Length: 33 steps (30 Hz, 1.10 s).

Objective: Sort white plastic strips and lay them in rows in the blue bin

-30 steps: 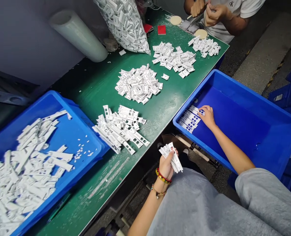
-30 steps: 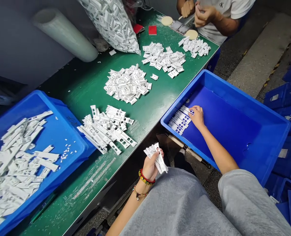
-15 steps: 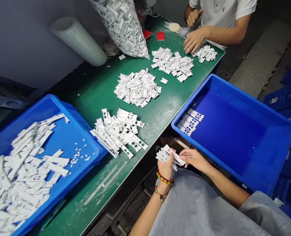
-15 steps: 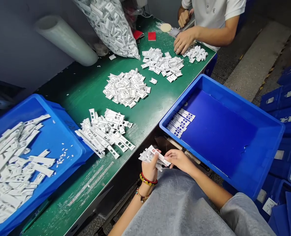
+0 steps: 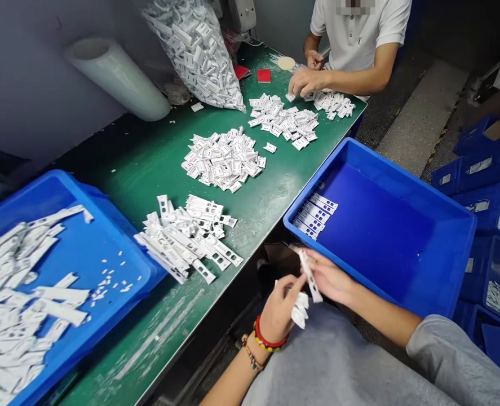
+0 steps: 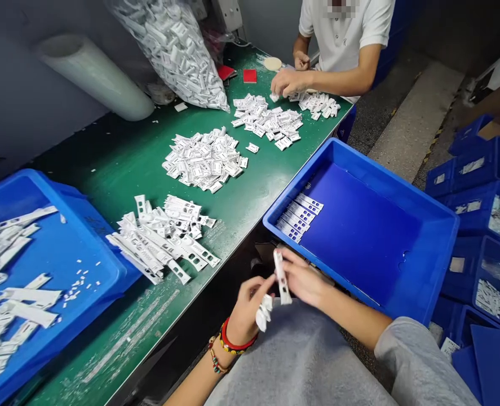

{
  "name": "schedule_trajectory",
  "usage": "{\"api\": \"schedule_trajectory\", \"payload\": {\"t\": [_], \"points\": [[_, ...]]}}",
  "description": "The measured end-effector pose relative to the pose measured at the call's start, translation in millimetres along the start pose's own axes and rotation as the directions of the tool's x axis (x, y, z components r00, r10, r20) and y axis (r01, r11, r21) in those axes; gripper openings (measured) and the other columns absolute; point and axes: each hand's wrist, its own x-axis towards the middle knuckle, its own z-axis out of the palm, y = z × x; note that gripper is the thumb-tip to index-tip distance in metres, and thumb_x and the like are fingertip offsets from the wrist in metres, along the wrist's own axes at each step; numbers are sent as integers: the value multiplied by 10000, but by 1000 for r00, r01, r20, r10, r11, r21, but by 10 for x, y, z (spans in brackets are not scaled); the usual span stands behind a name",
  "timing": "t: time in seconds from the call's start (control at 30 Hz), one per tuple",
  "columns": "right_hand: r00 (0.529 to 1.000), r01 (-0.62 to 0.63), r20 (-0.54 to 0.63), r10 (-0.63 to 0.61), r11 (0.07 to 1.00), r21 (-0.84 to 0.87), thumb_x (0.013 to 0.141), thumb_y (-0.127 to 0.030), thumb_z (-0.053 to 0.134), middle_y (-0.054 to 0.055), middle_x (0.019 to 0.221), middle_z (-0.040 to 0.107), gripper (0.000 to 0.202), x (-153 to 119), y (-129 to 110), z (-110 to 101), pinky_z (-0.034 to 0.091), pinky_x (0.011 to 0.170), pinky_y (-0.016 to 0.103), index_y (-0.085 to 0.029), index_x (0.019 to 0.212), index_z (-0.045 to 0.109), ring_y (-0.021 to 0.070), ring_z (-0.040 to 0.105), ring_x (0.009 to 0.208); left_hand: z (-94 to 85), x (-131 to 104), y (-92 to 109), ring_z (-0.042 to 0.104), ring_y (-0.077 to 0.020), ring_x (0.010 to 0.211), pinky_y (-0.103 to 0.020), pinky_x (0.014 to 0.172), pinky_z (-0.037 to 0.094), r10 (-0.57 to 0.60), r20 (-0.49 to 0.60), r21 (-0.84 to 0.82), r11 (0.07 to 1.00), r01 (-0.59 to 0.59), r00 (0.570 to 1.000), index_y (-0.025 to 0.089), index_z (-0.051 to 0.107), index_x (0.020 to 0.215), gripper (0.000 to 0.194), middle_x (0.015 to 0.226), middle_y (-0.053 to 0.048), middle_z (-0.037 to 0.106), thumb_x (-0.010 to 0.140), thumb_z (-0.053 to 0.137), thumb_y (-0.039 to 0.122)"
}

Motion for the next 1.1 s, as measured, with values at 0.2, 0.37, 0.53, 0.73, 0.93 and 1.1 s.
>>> {"api": "schedule_trajectory", "payload": {"t": [0.2,0.37,0.53,0.73,0.93,1.1], "points": [[703,442,-279,-654,710,-548,744,-406,685,17,930,645,434,977,-878,-910,509,755,317,-261,1132,553,168,612,811,12,71,-77,572,-135,588,-285,565,496,-619,-109,-689,611,390,778,162,600,1099,524,730,2,565,711,733,489],[637,173,-184,-748,372,-912,754,-297,605,62,845,662,147,1755,-1261,-1425,504,774,325,-184,842,572,175,613,766,87,54,-37,473,-64,446,-177,386,369,-789,177,-866,159,474,588,122,605,784,570,564,47,524,471,877,512],[698,130,-68,-713,220,-967,726,-196,608,39,785,665,36,1985,-1261,-1500,463,859,374,-205,761,610,209,589,829,109,-75,-12,402,-39,430,-148,339,265,-772,224,-897,74,435,594,112,609,749,500,553,48,506,519,867,473],[717,82,107,-689,-69,-994,746,-200,602,77,941,649,109,1863,-1285,-1654,429,906,396,-204,848,641,243,553,925,24,-93,1,517,-83,542,-195,444,411,-743,198,-934,55,354,639,83,668,881,358,679,-9,593,567,780,214],[751,83,124,-649,-93,-992,749,-188,585,69,904,623,80,1780,-1286,-1668,459,846,377,-201,811,634,227,558,866,14,44,30,619,-125,610,-284,665,545,-723,157,-920,141,366,673,91,684,961,406,682,-13,647,580,788,187],[633,189,82,-769,51,-981,812,-278,585,84,970,607,134,1357,-1170,-1051,481,779,359,-193,900,641,208,558,823,71,130,46,684,-183,679,-330,723,567,-745,93,-909,208,362,660,94,682,834,425,742,-67,712,505,884,272]]}}
